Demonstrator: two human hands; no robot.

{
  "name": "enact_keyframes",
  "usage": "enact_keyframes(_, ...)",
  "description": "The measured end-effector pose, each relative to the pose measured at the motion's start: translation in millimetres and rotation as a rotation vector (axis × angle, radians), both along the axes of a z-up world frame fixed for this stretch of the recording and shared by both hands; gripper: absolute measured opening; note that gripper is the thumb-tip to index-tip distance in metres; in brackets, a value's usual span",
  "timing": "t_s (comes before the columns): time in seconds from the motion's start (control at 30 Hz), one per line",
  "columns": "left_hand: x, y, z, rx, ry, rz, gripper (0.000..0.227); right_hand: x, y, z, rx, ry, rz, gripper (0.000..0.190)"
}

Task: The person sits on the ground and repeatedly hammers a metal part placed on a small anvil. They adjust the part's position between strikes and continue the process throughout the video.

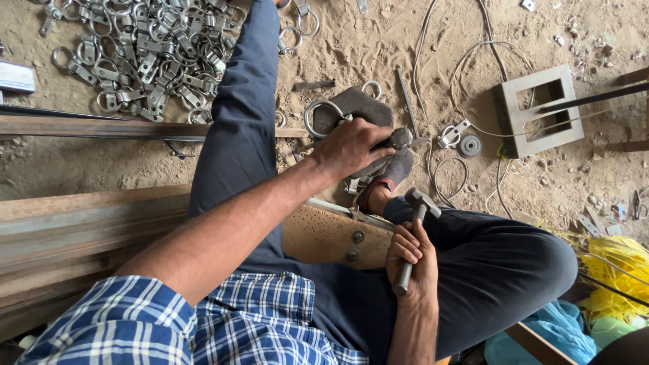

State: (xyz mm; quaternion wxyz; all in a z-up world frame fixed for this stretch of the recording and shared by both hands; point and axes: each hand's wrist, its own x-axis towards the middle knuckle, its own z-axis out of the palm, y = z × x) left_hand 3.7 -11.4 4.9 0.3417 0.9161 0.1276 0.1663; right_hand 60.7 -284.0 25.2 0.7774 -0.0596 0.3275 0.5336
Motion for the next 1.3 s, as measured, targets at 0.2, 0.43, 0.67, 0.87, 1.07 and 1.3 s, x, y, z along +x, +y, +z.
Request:
enact_keyframes(0.2, 4.2, -4.4, -18.1, -0.034, -0.097, 0.006, 0.029, -0.9, 2.1, 3.1, -0.034, 0.003, 0.003, 0.027)
enact_keyframes(0.43, 2.8, -5.6, -21.2, -0.049, -0.128, 0.017, 0.027, -0.7, 2.9, 4.6, -0.026, 0.012, 0.008, 0.027)
enact_keyframes(0.67, 4.0, -6.1, -15.6, -0.074, -0.130, 0.011, 0.029, -2.3, 3.7, 6.6, -0.044, -0.007, 0.003, 0.026)
enact_keyframes(0.87, 1.0, -4.3, -7.3, -0.072, -0.101, 0.001, 0.027, -0.9, 2.2, 5.0, -0.009, 0.007, 0.000, 0.027)
enact_keyframes(1.07, -4.4, -2.1, -2.2, -0.119, -0.123, -0.040, 0.018, -2.2, 3.1, 5.4, -0.052, -0.029, -0.014, 0.027)
enact_keyframes(1.3, -8.7, -4.5, -3.9, -0.074, -0.122, -0.037, 0.021, -2.0, 3.1, 5.2, -0.040, -0.028, -0.007, 0.027)
